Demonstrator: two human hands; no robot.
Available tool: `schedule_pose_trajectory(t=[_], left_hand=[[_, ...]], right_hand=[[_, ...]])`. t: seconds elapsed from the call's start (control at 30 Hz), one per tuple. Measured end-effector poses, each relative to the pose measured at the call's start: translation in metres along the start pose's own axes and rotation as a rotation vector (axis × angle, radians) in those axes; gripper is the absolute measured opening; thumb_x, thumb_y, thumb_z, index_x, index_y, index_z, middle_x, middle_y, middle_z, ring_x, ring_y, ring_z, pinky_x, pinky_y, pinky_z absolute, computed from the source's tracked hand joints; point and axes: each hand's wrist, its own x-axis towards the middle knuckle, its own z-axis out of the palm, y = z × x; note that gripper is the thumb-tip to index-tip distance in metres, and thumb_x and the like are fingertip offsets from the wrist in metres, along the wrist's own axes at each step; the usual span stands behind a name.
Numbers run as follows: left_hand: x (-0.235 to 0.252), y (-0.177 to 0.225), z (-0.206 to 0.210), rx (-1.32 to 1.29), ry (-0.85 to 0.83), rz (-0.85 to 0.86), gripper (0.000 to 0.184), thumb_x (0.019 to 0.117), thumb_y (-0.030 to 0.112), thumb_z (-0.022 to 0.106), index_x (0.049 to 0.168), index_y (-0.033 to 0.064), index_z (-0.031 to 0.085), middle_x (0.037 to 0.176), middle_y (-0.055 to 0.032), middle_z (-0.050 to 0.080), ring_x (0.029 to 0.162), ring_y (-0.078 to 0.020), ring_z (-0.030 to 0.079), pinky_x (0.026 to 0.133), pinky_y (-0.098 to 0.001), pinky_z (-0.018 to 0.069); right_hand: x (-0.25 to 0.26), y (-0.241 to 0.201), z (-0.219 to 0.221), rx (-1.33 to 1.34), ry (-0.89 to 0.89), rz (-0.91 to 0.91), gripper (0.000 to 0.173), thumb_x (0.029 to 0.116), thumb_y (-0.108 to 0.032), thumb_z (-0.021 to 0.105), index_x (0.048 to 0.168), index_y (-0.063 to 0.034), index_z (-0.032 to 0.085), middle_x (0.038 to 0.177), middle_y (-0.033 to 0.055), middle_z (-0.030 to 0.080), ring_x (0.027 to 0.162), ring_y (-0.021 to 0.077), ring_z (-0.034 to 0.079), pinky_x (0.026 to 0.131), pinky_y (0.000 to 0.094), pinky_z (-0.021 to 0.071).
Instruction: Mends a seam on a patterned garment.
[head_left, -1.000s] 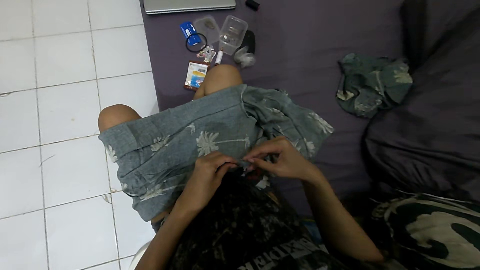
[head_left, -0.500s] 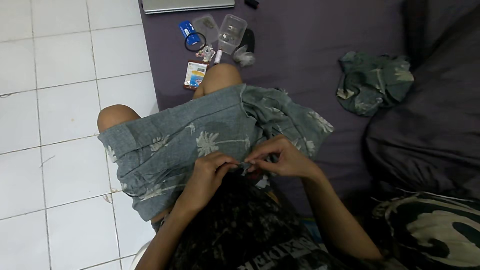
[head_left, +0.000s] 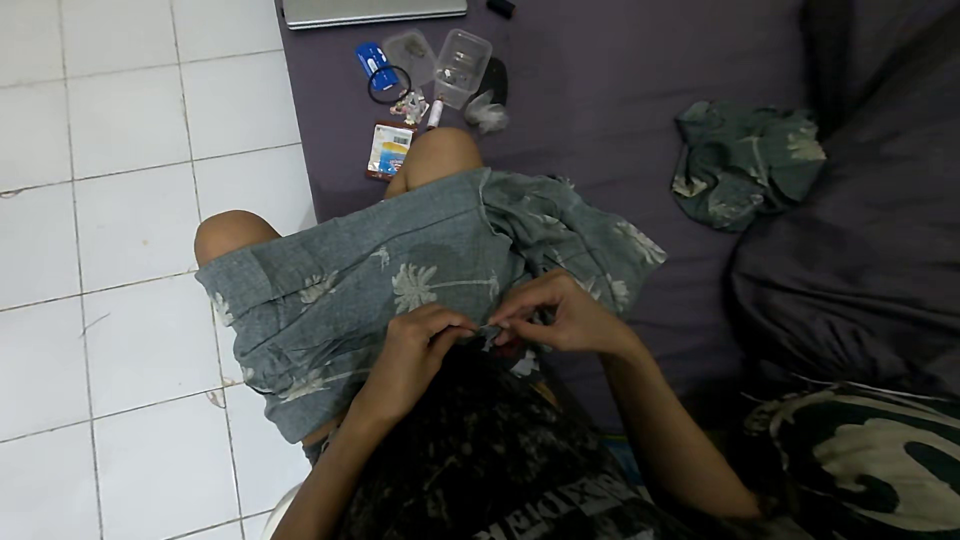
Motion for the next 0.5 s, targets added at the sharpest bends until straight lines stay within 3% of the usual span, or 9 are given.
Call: schedule_pose_trajectory(t=[0.5], left_hand=[[0.0, -0.0021, -0.0017, -0.039, -0.035, 0.013, 0.012, 0.0936, 0.005, 0.067, 0.094, -0.0033, 0.076, 0.09, -0.0104, 0.075, 0.087, -0.0054, 0.07, 0.085, -0.0144, 0.0522]], right_hand=[[0.0026, 0.0033, -0.0041, 0.041, -0.068, -0.04, 0.017, 0.0935, -0.004, 0.062, 0.093, 0.0093, 0.073, 0.083, 0.0023, 0.075, 0.075, -0.0047, 0.069, 0.072, 0.0117, 0.057]])
